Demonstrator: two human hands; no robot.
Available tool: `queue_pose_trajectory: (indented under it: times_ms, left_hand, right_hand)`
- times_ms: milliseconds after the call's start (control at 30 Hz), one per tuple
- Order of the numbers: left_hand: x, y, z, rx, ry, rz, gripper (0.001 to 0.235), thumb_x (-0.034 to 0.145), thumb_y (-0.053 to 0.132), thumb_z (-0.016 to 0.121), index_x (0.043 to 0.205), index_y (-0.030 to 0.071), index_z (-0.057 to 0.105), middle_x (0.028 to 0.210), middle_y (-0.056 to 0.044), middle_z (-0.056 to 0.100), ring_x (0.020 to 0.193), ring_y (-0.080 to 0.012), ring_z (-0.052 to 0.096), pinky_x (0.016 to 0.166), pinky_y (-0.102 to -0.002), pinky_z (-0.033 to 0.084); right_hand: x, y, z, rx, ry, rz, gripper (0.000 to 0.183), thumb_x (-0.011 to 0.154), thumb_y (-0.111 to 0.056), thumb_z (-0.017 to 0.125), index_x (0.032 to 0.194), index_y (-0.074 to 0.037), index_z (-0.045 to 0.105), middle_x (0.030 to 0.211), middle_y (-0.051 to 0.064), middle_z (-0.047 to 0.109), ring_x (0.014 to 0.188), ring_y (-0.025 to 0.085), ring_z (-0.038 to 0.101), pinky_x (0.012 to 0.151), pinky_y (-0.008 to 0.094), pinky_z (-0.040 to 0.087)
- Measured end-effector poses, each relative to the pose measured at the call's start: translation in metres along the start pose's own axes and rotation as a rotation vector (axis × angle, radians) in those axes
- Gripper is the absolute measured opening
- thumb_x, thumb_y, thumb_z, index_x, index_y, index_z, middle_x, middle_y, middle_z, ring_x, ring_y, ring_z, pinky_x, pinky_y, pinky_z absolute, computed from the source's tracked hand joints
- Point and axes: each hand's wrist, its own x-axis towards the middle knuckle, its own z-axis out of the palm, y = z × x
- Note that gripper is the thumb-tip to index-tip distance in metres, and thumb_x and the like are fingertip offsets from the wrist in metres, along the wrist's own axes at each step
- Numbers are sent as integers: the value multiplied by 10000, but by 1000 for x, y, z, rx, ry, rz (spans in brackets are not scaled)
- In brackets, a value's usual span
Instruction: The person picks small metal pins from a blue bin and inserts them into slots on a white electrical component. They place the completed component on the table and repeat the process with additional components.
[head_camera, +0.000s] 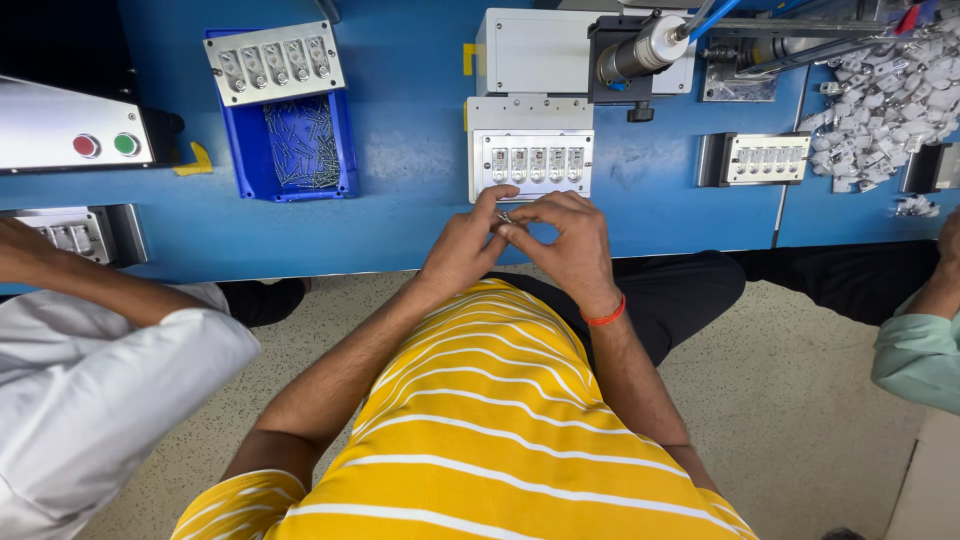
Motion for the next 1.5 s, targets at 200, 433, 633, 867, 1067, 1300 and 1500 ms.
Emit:
queue_pose_trajectory:
  times_ms: [200, 433, 633, 867, 1067, 1300, 1500]
  left_hand:
    - [4, 5, -3, 261, -35, -40, 523, 996, 71, 603, 1459, 88, 361, 726, -191, 706, 704, -397, 725, 624, -518, 576]
    - [7, -4, -2, 105, 40, 84, 418, 1012, 33, 604, 1383, 63, 416, 889, -200, 742, 851, -358, 740, 720, -468, 595]
    - [17, -15, 4, -410, 105, -99, 157, 1038, 63, 639, 1172, 32, 563, 1032, -125, 765, 990, -170, 726, 871, -312, 581]
    - [23, -17, 3, -540, 213, 92, 111, 1002, 19, 660, 1112, 15, 654, 1248, -72, 640, 1202, -137, 631, 1062, -285, 543]
    - [21, -22, -3, -640, 214, -68, 150, 1013, 74, 659, 1154, 24, 660, 1096, -45, 719, 1052, -110, 687, 975, -266, 579]
    - [13, -28, 0, -599, 212, -97, 211, 988, 103, 704, 1177, 13, 675, 1024, -46, 713, 967, -89, 678, 897, -243, 586]
    - [13, -31, 2, -547, 212, -135, 231, 943, 107, 761, 1139, 8, 686, 984, -38, 719, 918, -82, 684, 871, -239, 592]
  right_hand:
    - [3, 7, 8, 32, 9, 73, 155, 801, -123, 849, 928, -68, 780, 873, 42, 764, 785, 169, 717, 741, 315, 568]
    - [4, 16, 14, 46, 35, 128, 113, 801, -66, 808, 902, -55, 760, 836, 43, 752, 769, 150, 710, 727, 295, 575]
    - [7, 21, 20, 149, 207, 112, 89, 844, -52, 804, 917, -44, 755, 863, 53, 731, 778, 132, 703, 716, 284, 570]
    - [8, 34, 24, 119, 369, 117, 57, 888, -39, 779, 934, -62, 755, 881, 36, 717, 814, 172, 642, 758, 311, 514]
    - [16, 55, 27, -283, 445, -33, 90, 895, -109, 836, 962, -96, 778, 928, 18, 668, 938, 215, 572, 870, 370, 424]
    - [30, 67, 31, -447, 345, -66, 106, 861, -129, 844, 941, -97, 783, 895, 24, 639, 919, 224, 550, 850, 383, 392]
    - [37, 50, 10, -493, 242, -68, 114, 864, -167, 862, 949, -107, 814, 883, 25, 715, 887, 219, 585, 820, 389, 403]
